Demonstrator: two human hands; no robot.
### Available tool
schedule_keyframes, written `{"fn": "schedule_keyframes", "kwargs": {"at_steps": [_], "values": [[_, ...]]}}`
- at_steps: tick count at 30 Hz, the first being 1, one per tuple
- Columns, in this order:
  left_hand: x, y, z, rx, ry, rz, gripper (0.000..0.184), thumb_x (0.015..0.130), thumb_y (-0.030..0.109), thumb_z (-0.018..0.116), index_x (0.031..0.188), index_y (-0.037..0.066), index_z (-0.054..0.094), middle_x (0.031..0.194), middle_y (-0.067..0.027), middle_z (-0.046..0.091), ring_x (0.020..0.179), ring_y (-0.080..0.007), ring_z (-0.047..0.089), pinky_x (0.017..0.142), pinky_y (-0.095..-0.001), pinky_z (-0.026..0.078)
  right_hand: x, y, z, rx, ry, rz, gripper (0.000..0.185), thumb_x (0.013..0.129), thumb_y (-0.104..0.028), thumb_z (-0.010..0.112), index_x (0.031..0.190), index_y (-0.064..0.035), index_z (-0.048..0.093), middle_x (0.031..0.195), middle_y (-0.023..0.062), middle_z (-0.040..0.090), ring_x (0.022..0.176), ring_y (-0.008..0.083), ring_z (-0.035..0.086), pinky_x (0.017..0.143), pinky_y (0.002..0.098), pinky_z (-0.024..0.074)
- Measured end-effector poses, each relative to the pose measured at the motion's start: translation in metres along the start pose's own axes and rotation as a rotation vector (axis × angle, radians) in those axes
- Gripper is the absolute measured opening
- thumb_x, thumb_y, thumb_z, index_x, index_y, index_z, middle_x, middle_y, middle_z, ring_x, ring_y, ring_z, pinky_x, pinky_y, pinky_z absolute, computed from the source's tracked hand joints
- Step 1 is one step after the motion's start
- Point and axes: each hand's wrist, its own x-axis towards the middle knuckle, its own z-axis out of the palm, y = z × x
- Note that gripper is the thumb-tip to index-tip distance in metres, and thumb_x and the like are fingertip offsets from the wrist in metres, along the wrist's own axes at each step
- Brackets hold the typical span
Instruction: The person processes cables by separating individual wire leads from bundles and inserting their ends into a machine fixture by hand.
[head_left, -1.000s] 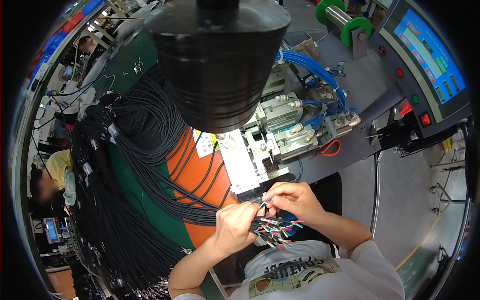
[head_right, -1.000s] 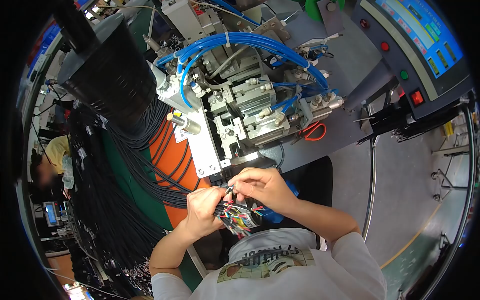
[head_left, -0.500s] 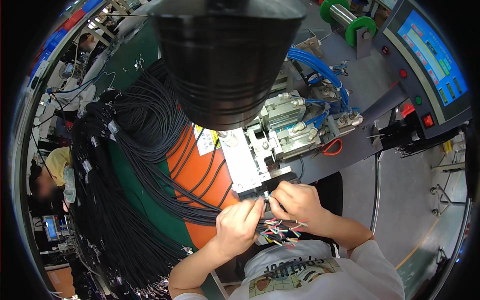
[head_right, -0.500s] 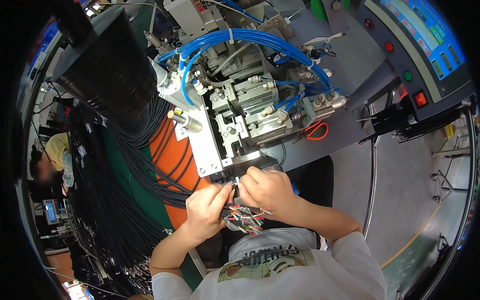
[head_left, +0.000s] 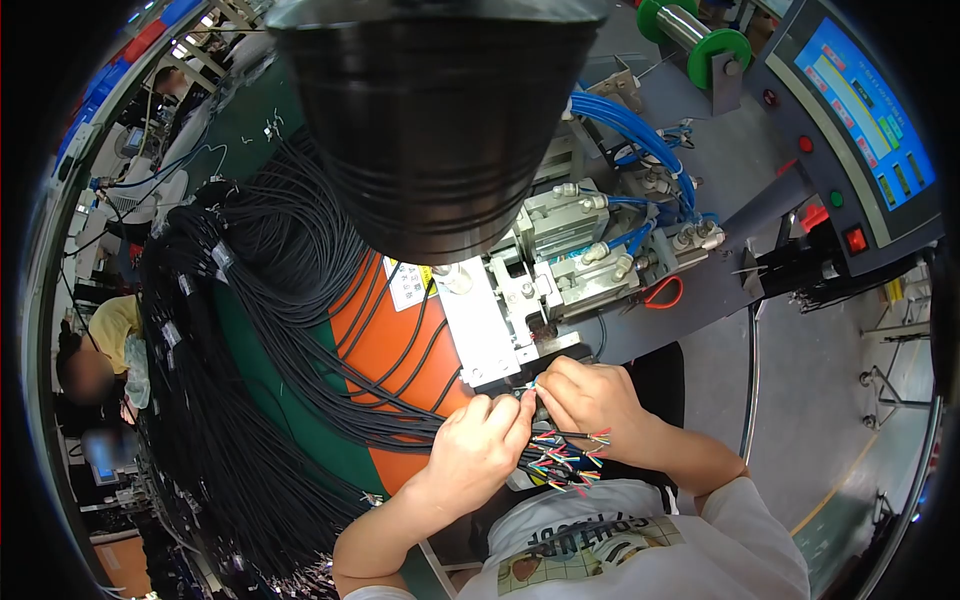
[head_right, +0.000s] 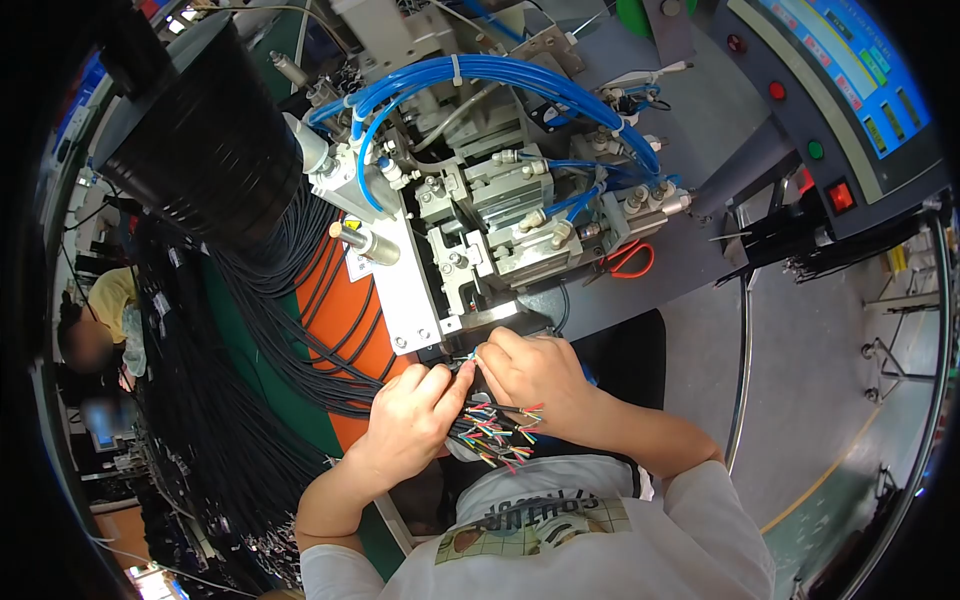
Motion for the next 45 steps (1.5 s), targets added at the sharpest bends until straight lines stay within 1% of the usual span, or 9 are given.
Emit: {"fn": "schedule_keyframes", "kwargs": {"at_steps": [6,13,21,23,29,34,37,41,45], "values": [[0.008,0.001,-0.006,0.004,-0.067,-0.012,0.046,0.076,0.011,0.061,0.119,-0.006,0.061,0.09,-0.0066,0.053,0.081,-0.0195,0.054,0.066,-0.0294,0.049,0.008,0.003,-0.007,-0.039,-0.101,0.037,0.004,0.082,-0.008,0.068,0.084,-0.0036,0.068,0.075,0.0093,0.062,0.058,0.0285,0.062,0.05,0.0371,0.0498],[0.003,-0.003,0.001,-0.062,-0.009,-0.052,0.047,0.074,0.01,0.061,0.12,-0.001,0.062,0.093,-0.0089,0.054,0.084,-0.0241,0.056,0.069,-0.0346,0.05,0.001,0.008,0.006,0.056,0.136,-0.019,0.005,0.083,-0.006,0.068,0.087,-0.0026,0.068,0.078,0.0081,0.065,0.057,0.0227,0.064,0.05,0.0337,0.0513],[-0.022,-0.016,0.0,-0.123,0.223,-0.178,0.045,0.059,-0.007,0.065,0.102,0.001,0.067,0.092,-0.0121,0.059,0.079,-0.0299,0.057,0.069,-0.0377,0.045,0.003,0.017,0.006,0.446,-0.022,0.302,0.01,0.081,-0.013,0.068,0.083,-0.0033,0.066,0.066,0.0098,0.066,0.055,0.0221,0.063,0.053,0.0341,0.0487],[-0.022,-0.016,0.002,-0.087,0.211,-0.201,0.041,0.061,-0.006,0.066,0.102,0.0,0.067,0.089,-0.012,0.059,0.076,-0.0295,0.056,0.068,-0.037,0.043,0.0,0.013,0.006,0.288,0.047,0.268,0.012,0.082,-0.014,0.07,0.088,-0.004,0.067,0.067,0.0073,0.064,0.055,0.0202,0.062,0.053,0.0333,0.0481],[-0.012,-0.014,0.014,-0.254,0.278,-0.209,0.032,0.065,-0.002,0.069,0.096,0.0,0.064,0.078,-0.011,0.061,0.072,-0.0294,0.058,0.068,-0.0388,0.044,-0.006,0.007,0.005,0.848,-0.102,0.04,0.031,0.085,-0.005,0.071,0.116,-0.006,0.067,0.094,0.0037,0.064,0.06,0.0067,0.051,0.053,0.0235,0.0413],[-0.017,-0.019,0.008,-0.444,0.221,-0.143,0.035,0.063,-0.004,0.066,0.098,0.0,0.063,0.079,-0.0137,0.062,0.071,-0.0315,0.061,0.064,-0.0397,0.047,-0.004,-0.004,-0.006,0.944,-0.129,0.148,0.026,0.086,0.0,0.068,0.112,-0.0034,0.068,0.099,0.0048,0.064,0.068,0.0059,0.055,0.059,0.0222,0.0439],[-0.013,-0.017,0.008,-0.51,0.265,-0.162,0.041,0.065,-0.004,0.066,0.106,0.0,0.063,0.081,-0.0144,0.063,0.07,-0.032,0.062,0.062,-0.0396,0.047,-0.005,-0.002,0.009,0.825,0.08,-0.045,0.029,0.086,0.005,0.065,0.114,-0.0034,0.066,0.102,0.006,0.064,0.076,0.0079,0.061,0.065,0.0222,0.0477],[-0.016,-0.015,0.008,-0.454,0.353,-0.105,0.043,0.066,0.0,0.071,0.109,-0.003,0.062,0.088,-0.0142,0.066,0.075,-0.0305,0.065,0.065,-0.0379,0.049,-0.011,-0.001,0.004,1.379,-0.05,0.428,0.023,0.088,0.006,0.062,0.111,0.0038,0.065,0.104,0.0085,0.063,0.083,0.0109,0.065,0.073,0.023,0.052],[-0.008,-0.01,0.007,-0.329,0.336,-0.043,0.044,0.067,0.006,0.073,0.109,-0.004,0.062,0.088,-0.0139,0.067,0.074,-0.0294,0.065,0.066,-0.0373,0.049,-0.014,0.0,0.013,1.109,0.043,0.221,0.014,0.091,0.002,0.062,0.105,0.0039,0.066,0.105,0.0085,0.064,0.078,0.0106,0.065,0.071,0.0224,0.0521]]}}
